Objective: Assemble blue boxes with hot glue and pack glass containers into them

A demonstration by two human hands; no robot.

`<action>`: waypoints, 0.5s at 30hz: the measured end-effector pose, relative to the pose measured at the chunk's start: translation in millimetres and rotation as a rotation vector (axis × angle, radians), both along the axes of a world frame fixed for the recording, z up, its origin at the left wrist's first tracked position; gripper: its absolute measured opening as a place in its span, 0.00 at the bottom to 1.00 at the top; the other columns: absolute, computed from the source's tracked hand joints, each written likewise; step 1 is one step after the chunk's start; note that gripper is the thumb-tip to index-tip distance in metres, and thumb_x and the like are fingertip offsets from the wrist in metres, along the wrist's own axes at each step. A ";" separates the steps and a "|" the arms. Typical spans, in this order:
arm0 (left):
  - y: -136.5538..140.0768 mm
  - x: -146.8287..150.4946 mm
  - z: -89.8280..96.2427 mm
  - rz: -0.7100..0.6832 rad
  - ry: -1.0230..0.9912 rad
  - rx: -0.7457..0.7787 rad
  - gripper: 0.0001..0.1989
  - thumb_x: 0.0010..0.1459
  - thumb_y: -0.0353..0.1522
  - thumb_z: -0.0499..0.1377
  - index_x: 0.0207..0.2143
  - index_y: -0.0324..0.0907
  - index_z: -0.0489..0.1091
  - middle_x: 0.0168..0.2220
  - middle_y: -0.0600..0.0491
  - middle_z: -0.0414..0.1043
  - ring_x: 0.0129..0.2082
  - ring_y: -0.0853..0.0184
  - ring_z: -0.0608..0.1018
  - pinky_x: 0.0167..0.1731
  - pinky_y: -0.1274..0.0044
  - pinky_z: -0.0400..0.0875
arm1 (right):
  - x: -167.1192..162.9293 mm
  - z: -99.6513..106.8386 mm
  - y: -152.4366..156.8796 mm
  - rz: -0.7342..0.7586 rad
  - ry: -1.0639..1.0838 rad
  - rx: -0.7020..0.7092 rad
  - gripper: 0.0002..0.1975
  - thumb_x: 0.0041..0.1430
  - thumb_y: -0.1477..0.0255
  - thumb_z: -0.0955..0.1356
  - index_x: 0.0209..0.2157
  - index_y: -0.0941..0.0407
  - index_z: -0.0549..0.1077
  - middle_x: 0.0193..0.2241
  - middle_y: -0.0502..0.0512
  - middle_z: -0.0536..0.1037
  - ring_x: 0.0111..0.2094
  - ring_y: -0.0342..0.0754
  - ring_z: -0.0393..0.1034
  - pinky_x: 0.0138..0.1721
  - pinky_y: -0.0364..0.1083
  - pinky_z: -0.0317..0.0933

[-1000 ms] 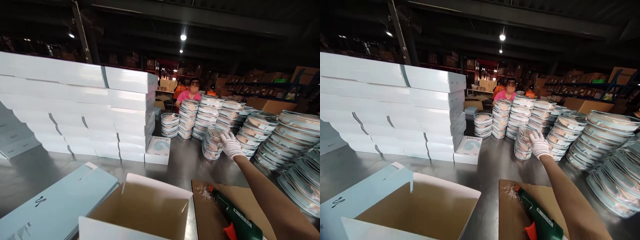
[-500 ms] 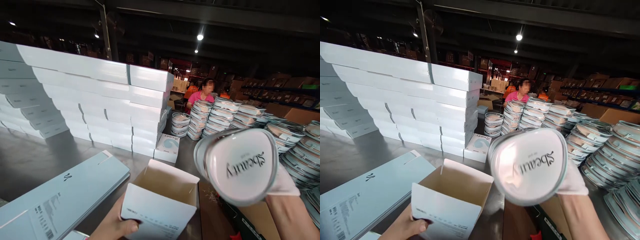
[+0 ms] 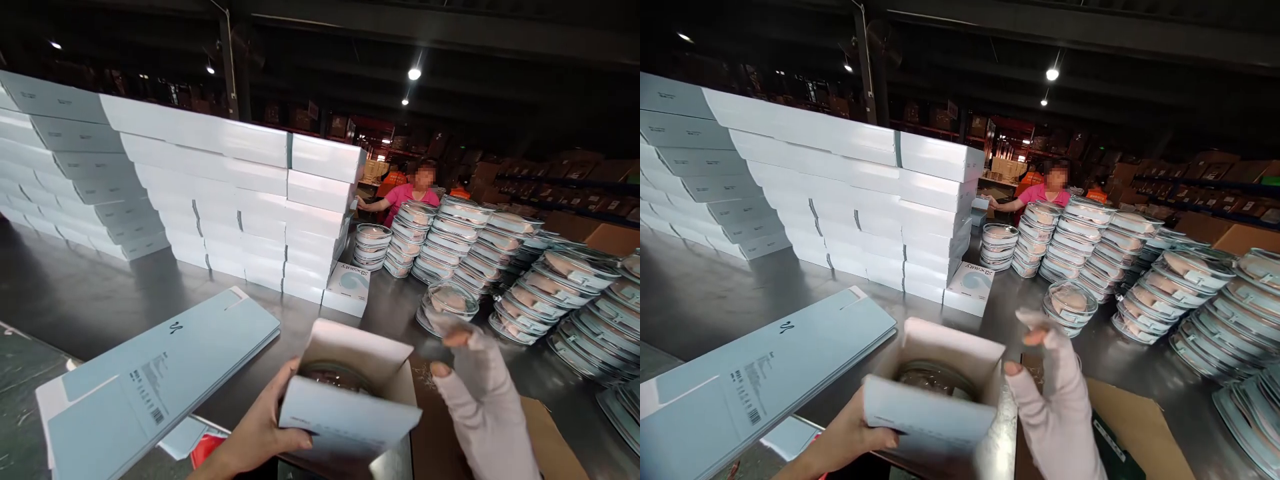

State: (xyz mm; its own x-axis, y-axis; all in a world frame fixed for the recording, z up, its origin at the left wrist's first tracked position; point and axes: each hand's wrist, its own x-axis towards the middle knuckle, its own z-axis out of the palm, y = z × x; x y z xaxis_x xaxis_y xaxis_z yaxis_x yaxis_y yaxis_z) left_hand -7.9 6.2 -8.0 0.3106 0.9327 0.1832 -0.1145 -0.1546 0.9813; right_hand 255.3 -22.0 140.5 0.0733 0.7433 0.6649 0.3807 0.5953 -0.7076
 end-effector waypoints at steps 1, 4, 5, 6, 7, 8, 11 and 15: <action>-2.3 -0.2 -3.8 0.011 -0.010 -0.009 0.56 0.37 0.62 0.72 0.64 0.43 0.65 0.57 0.41 0.75 0.54 0.41 0.77 0.55 0.55 0.74 | 1.5 -19.9 -3.7 0.002 0.049 -0.042 0.11 0.65 0.65 0.72 0.48 0.42 0.72 0.57 0.46 0.77 0.60 0.44 0.70 0.63 0.41 0.58; -10.5 -0.8 -7.0 0.092 -0.018 0.038 0.59 0.41 0.61 0.71 0.69 0.46 0.57 0.68 0.38 0.61 0.65 0.39 0.68 0.63 0.53 0.66 | -8.7 -71.5 -14.9 0.064 0.174 -0.222 0.22 0.65 0.50 0.68 0.56 0.41 0.71 0.64 0.51 0.72 0.67 0.55 0.63 0.69 0.53 0.53; -13.2 -0.4 -5.1 0.113 -0.016 0.106 0.58 0.42 0.61 0.71 0.70 0.46 0.56 0.72 0.39 0.54 0.70 0.38 0.60 0.66 0.53 0.60 | -16.6 -84.3 -18.8 0.066 0.200 -0.242 0.28 0.63 0.44 0.66 0.59 0.42 0.71 0.66 0.53 0.69 0.69 0.59 0.58 0.70 0.58 0.49; -15.6 0.6 -2.0 0.122 -0.013 0.191 0.56 0.44 0.61 0.70 0.69 0.47 0.58 0.74 0.40 0.47 0.73 0.38 0.53 0.69 0.53 0.55 | -25.4 -94.6 -22.6 0.060 0.221 -0.240 0.32 0.62 0.41 0.63 0.60 0.43 0.72 0.69 0.54 0.65 0.71 0.63 0.54 0.71 0.61 0.47; -17.6 2.2 1.8 0.119 -0.009 0.281 0.52 0.46 0.62 0.68 0.67 0.47 0.62 0.75 0.42 0.43 0.74 0.38 0.48 0.70 0.53 0.52 | -34.0 -102.3 -26.1 0.058 0.247 -0.224 0.33 0.61 0.39 0.62 0.58 0.44 0.75 0.71 0.53 0.61 0.72 0.66 0.51 0.70 0.63 0.48; -19.1 4.5 6.1 0.112 -0.003 0.356 0.46 0.50 0.62 0.64 0.64 0.47 0.67 0.76 0.43 0.42 0.74 0.38 0.48 0.69 0.54 0.53 | -41.7 -107.7 -29.0 0.064 0.273 -0.220 0.32 0.62 0.40 0.62 0.55 0.45 0.78 0.72 0.52 0.57 0.71 0.68 0.53 0.69 0.64 0.52; -21.9 15.8 17.2 0.175 0.028 0.375 0.29 0.68 0.56 0.50 0.55 0.46 0.73 0.72 0.43 0.53 0.71 0.43 0.59 0.66 0.58 0.61 | -57.2 -112.8 -33.2 0.009 0.359 -0.348 0.24 0.68 0.49 0.62 0.56 0.45 0.76 0.71 0.53 0.60 0.64 0.65 0.67 0.61 0.59 0.65; -26.0 29.9 25.2 0.455 -0.045 0.253 0.16 0.72 0.47 0.51 0.51 0.48 0.66 0.66 0.43 0.63 0.70 0.49 0.62 0.59 0.62 0.68 | -68.7 -106.9 -26.4 -0.153 0.353 -0.385 0.33 0.73 0.60 0.61 0.74 0.46 0.45 0.72 0.57 0.58 0.71 0.59 0.56 0.68 0.59 0.56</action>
State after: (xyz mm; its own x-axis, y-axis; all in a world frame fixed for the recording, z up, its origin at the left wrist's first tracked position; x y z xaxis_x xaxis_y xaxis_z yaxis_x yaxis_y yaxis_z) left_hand 22.0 -19.8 17.1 -0.1290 0.8962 0.4246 -0.0218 -0.4306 0.9023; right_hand 186.7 -48.4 33.6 0.3693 0.8915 0.2623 0.1424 0.2246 -0.9640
